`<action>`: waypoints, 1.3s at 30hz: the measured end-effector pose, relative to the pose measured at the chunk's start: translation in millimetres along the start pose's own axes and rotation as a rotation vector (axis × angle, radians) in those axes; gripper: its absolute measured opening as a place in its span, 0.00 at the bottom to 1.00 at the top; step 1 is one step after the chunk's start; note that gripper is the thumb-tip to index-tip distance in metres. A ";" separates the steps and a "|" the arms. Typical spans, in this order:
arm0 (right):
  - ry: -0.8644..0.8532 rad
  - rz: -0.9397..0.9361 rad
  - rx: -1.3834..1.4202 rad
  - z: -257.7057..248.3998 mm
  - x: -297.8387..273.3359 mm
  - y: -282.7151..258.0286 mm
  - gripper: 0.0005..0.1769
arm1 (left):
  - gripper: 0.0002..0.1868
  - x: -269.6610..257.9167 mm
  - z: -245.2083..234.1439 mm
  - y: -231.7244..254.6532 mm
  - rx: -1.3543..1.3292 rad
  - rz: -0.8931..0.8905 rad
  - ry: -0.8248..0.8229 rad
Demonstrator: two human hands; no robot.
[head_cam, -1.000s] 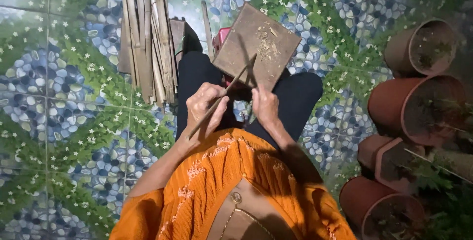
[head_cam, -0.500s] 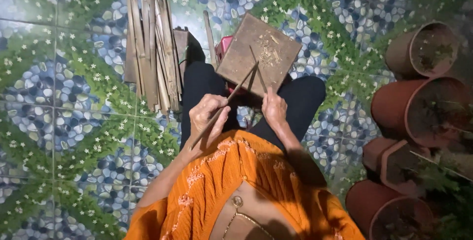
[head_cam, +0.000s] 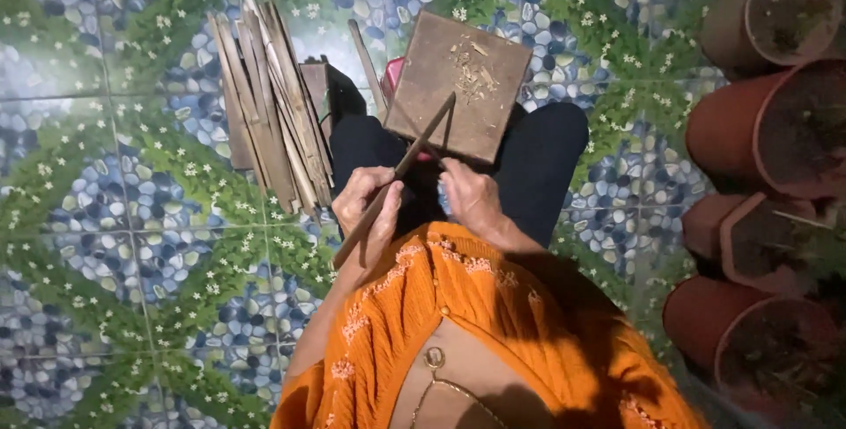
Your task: Using a large blade to saw and shave a piece of wood while sitting on the floor.
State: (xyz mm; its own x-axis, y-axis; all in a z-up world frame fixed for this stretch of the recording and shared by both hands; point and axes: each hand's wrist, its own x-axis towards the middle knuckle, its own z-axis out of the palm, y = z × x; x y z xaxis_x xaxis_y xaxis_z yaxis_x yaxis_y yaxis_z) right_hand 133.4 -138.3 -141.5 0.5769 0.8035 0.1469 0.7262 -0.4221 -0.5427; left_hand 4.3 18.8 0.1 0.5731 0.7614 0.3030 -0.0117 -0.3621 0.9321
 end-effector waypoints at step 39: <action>0.031 0.099 0.084 -36.2 -0.5 46.1 0.15 | 0.06 11.0 38.1 9.8 0.111 0.182 -0.323</action>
State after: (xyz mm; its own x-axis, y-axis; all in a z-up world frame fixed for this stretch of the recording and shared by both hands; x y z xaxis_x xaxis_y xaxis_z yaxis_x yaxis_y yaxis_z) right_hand 180.1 -173.4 -136.6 0.6563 0.7458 0.1141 0.6320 -0.4608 -0.6231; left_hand 41.7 3.1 5.0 0.7984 0.4775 0.3668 -0.0582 -0.5452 0.8363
